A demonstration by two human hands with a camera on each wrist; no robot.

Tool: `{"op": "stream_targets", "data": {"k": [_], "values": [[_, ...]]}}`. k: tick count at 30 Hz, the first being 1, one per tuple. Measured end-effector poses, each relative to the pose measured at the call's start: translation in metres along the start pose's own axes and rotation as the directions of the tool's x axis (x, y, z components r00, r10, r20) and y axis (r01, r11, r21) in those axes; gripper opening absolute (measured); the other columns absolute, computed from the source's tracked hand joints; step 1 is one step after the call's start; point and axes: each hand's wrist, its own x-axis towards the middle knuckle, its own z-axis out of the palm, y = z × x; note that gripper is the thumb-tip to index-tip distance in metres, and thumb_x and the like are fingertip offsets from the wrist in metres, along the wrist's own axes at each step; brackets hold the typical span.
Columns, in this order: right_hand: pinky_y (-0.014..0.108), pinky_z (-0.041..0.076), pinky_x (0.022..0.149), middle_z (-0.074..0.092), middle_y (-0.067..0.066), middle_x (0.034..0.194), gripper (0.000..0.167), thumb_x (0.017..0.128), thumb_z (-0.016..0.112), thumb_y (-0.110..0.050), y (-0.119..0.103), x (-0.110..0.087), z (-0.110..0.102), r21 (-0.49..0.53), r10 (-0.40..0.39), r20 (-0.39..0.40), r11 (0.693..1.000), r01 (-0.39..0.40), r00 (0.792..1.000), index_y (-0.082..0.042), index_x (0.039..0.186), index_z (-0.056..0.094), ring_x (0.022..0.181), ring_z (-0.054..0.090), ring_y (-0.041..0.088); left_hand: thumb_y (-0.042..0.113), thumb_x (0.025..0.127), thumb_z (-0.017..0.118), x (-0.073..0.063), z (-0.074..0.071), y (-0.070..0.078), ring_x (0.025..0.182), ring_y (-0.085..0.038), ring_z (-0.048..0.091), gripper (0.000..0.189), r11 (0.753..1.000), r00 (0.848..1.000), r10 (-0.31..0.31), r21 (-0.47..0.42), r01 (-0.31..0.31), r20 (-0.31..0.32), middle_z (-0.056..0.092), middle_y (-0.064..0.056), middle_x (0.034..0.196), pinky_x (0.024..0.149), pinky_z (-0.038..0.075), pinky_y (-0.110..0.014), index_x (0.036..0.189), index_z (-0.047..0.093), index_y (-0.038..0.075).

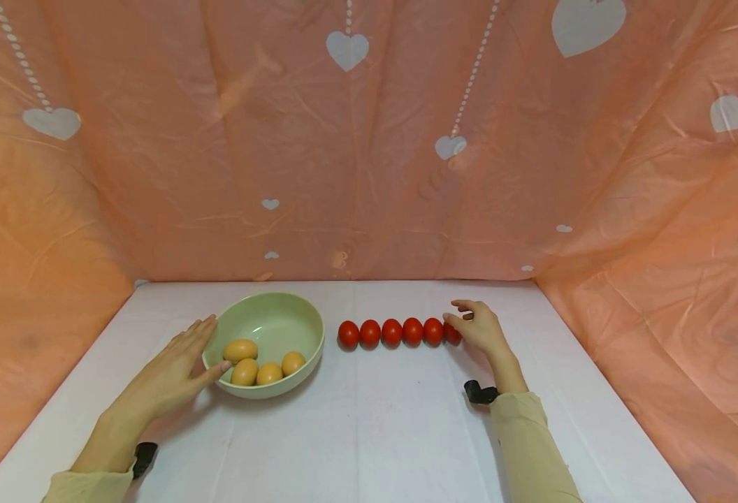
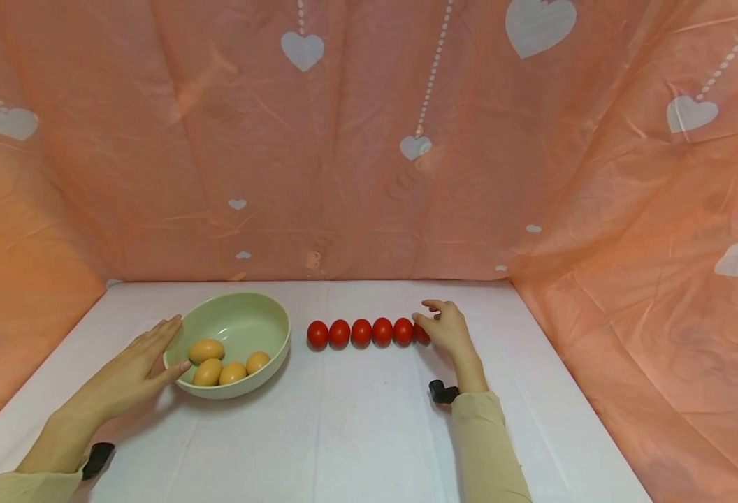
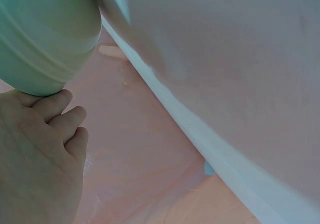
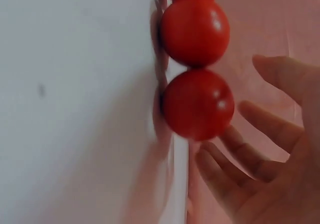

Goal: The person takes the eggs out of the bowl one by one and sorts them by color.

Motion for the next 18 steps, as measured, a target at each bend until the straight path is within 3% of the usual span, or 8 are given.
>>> {"op": "stream_targets", "data": {"k": [10,18], "values": [[0.059,0.047,0.108,0.058,0.027,0.137,0.045,0.096,0.072,-0.021,-0.023,0.001,0.015,0.012,-0.088,-0.103,0.996,0.089,0.991,0.001,0.136,0.066,0.124,0.055,0.045,0.050,0.102,0.063,0.000,-0.001,0.002,0.152,-0.051,0.025,0.091,1.000,1.000,-0.012,-0.004,0.012,0.006,0.026,-0.028,0.167,0.127,0.019,-0.060,0.161,0.025,-0.008],[0.059,0.042,0.115,0.059,0.023,0.138,0.042,0.096,0.073,-0.019,-0.045,0.001,0.030,0.019,-0.180,-0.109,0.983,0.183,0.978,-0.001,0.133,0.068,0.133,0.054,0.043,0.051,0.102,0.062,-0.001,-0.001,0.003,0.151,-0.051,0.027,0.091,1.000,1.000,-0.019,0.005,0.019,0.003,0.027,-0.028,0.166,0.126,0.020,-0.060,0.160,0.026,-0.009]]}}
